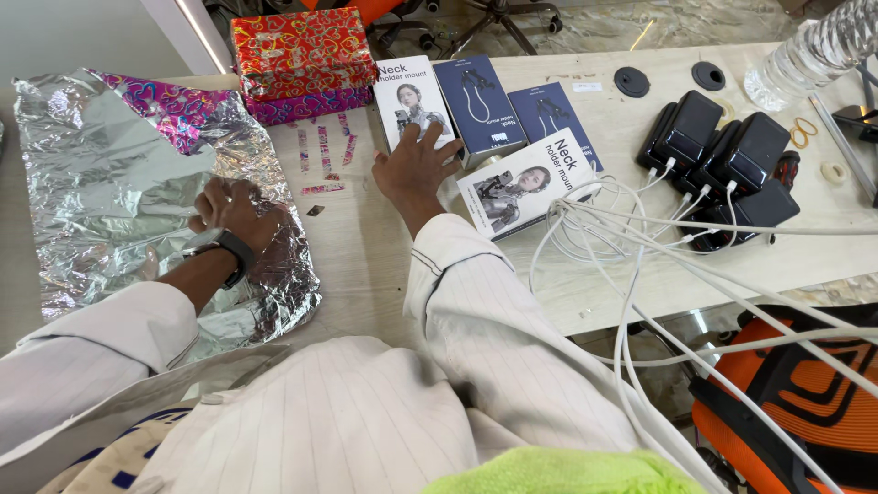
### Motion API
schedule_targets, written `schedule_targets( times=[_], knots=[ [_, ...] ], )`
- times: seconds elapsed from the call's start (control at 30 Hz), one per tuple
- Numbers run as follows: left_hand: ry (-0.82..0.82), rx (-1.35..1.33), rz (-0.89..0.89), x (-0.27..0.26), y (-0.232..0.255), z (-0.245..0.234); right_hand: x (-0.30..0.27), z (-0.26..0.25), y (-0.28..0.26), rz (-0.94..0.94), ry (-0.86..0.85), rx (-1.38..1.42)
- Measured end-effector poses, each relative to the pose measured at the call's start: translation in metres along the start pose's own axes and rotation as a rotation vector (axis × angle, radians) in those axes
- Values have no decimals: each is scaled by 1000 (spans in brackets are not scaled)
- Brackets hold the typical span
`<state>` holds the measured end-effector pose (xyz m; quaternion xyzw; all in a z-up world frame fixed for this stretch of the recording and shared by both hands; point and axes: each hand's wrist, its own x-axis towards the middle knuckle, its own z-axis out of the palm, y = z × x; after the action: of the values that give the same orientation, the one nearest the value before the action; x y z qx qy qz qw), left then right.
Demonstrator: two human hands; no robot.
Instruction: The person wraps a small box with red patterned wrapping paper, folds the edges, and secures them with clear tape. They then place the wrapped box on a stack and begin wrapping another box with silver foil.
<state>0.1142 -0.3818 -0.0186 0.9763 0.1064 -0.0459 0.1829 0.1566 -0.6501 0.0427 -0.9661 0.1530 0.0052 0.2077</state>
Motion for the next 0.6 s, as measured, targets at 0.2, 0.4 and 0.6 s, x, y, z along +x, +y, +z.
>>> schedule_targets(
  times=[0.2, 0.4, 0.6],
  knots=[
    [-57, 24, -78, 13, -22, -3, -6, -8, -16, 57, 40, 57],
    [-45, -98, -143, 17, -65, 18, -17, -15, -27, 120, 98, 171],
    [-113, -8, -38, 13, -86, 20, -37, 0, -32, 351, 206, 467]
  ],
)
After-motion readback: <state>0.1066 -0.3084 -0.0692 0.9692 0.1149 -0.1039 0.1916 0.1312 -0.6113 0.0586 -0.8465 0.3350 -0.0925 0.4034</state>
